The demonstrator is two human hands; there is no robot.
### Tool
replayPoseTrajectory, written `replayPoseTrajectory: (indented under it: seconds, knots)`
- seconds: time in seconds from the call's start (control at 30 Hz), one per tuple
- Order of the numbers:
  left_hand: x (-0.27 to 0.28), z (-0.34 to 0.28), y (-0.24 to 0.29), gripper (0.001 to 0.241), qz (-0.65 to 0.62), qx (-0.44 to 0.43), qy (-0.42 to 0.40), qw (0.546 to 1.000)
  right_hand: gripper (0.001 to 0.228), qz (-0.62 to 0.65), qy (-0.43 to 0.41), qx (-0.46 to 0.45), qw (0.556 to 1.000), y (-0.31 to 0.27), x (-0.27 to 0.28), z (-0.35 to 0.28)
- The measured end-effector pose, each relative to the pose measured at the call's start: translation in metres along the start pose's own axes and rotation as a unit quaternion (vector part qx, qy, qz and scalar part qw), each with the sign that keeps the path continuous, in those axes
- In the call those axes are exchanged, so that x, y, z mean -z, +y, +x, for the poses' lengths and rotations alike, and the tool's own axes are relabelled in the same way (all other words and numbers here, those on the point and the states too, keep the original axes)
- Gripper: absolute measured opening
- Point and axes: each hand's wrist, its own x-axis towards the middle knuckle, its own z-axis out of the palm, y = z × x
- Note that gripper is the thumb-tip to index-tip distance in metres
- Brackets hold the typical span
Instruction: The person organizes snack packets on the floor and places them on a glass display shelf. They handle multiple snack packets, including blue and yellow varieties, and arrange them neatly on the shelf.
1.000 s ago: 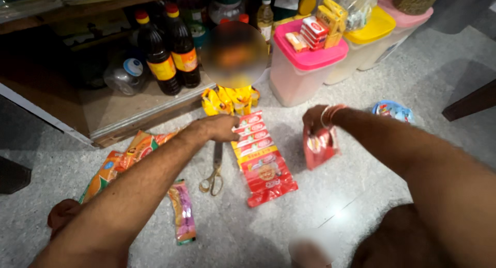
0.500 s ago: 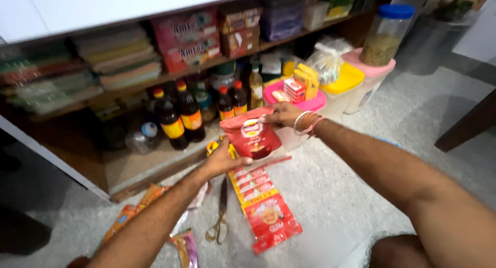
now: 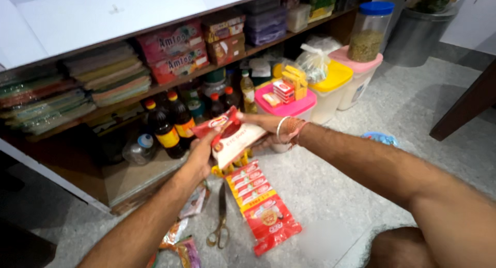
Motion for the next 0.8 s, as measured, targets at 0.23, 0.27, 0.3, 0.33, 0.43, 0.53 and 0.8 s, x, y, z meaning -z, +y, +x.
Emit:
replayPoseTrajectory:
  seconds: [0.23, 0.27, 0.3, 0.33, 0.43, 0.53, 0.8]
  knots:
    - [0.009, 0.009, -0.024, 0.046, 0.063, 0.027, -0.026, 0.997, 0.053, -0.053, -0.006, -0.027, 0.998, 0.028, 0.009, 0.011]
    - [0.009, 0.006, -0.022, 0.046, 0.085, -0.011, -0.034, 0.996, 0.051, -0.047, 0.002, -0.01, 0.999, 0.031, 0.012, 0.011]
    - [0.007, 0.004, -0.017, 0.045, 0.109, -0.051, -0.042, 0.992, 0.051, -0.041, 0.011, 0.009, 0.999, 0.032, 0.014, 0.011]
    - [0.005, 0.001, -0.011, 0.045, 0.071, -0.048, -0.069, 0.994, 0.052, -0.038, -0.029, 0.034, 0.998, 0.033, 0.015, 0.011]
    - [-0.002, -0.009, 0.01, 0.045, 0.001, -0.041, -0.133, 0.99, 0.057, -0.015, -0.115, 0.08, 0.99, 0.033, 0.013, 0.008]
    - [-0.01, -0.021, 0.017, 0.046, 0.015, -0.042, -0.148, 0.988, 0.056, 0.011, -0.103, 0.065, 0.992, 0.03, 0.006, 0.003]
    - [-0.022, -0.017, 0.003, 0.046, -0.085, 0.073, -0.138, 0.984, 0.055, 0.023, 0.093, 0.051, 0.994, 0.028, -0.011, 0.005]
